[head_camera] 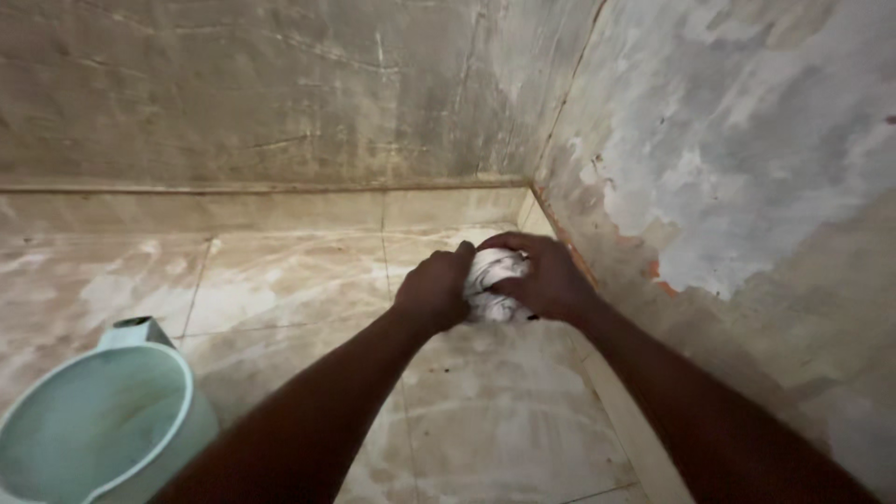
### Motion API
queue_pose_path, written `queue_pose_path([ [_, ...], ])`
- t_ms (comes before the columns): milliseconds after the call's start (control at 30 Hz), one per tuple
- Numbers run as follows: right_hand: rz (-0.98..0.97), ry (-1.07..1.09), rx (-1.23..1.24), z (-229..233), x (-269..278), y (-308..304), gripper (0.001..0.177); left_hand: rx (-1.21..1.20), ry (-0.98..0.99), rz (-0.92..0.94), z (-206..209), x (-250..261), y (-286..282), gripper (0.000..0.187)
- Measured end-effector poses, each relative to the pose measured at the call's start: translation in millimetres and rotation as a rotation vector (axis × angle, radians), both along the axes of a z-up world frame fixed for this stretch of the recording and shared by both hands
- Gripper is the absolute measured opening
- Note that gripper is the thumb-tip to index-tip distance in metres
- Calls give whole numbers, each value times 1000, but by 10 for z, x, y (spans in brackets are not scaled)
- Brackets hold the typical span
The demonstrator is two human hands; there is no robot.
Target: The person scrubs a tiled floor with a white cloth, repeatedly dipping it into a light green plastic pitcher to wet it. The person moves the pitcher to a larger bucket and continues scrubbing the floor tiles in a small area.
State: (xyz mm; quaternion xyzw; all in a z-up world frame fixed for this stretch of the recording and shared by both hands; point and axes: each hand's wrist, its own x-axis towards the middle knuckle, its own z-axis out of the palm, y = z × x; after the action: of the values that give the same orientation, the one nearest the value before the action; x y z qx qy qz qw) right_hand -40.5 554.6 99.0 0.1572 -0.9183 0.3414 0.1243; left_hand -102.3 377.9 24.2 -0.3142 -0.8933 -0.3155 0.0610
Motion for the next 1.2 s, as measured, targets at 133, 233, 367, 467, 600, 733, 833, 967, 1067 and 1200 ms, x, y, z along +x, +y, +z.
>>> queue_pose_path([
  [133,-106,-200,-25,-485,-22,2,52,-173,13,43,-438,-88,9,57],
  [233,68,38,197,-948,-78,22,59,-289,-137,137,-660,-2,3,67],
  [367,106,-86,287,-1233,-11,10,84,-360,-247,104,-793,194,-189,74],
  [467,120,-108,327,-1250,-15,-5,91,-383,-131,43,-846,194,-235,68],
  [600,75,-48,366,-1350,-155,10,76,-406,-44,-2,-916,104,-157,57],
  [733,17,-108,272,-1320,-259,-42,54,-368,-7,29,-929,124,-103,43],
  [833,-32,-218,278,-1229,-218,-97,43,-417,-78,-27,-870,144,-115,45],
  [967,-39,-238,254,-1202,12,-158,43,-413,-138,-76,-858,342,-178,39],
  [1067,-43,-242,263,-1195,222,-238,46,-336,-99,-96,-900,600,-262,38],
  [1200,-49,-295,335,-1126,520,-416,44,-267,-78,-128,-936,950,-420,48],
])
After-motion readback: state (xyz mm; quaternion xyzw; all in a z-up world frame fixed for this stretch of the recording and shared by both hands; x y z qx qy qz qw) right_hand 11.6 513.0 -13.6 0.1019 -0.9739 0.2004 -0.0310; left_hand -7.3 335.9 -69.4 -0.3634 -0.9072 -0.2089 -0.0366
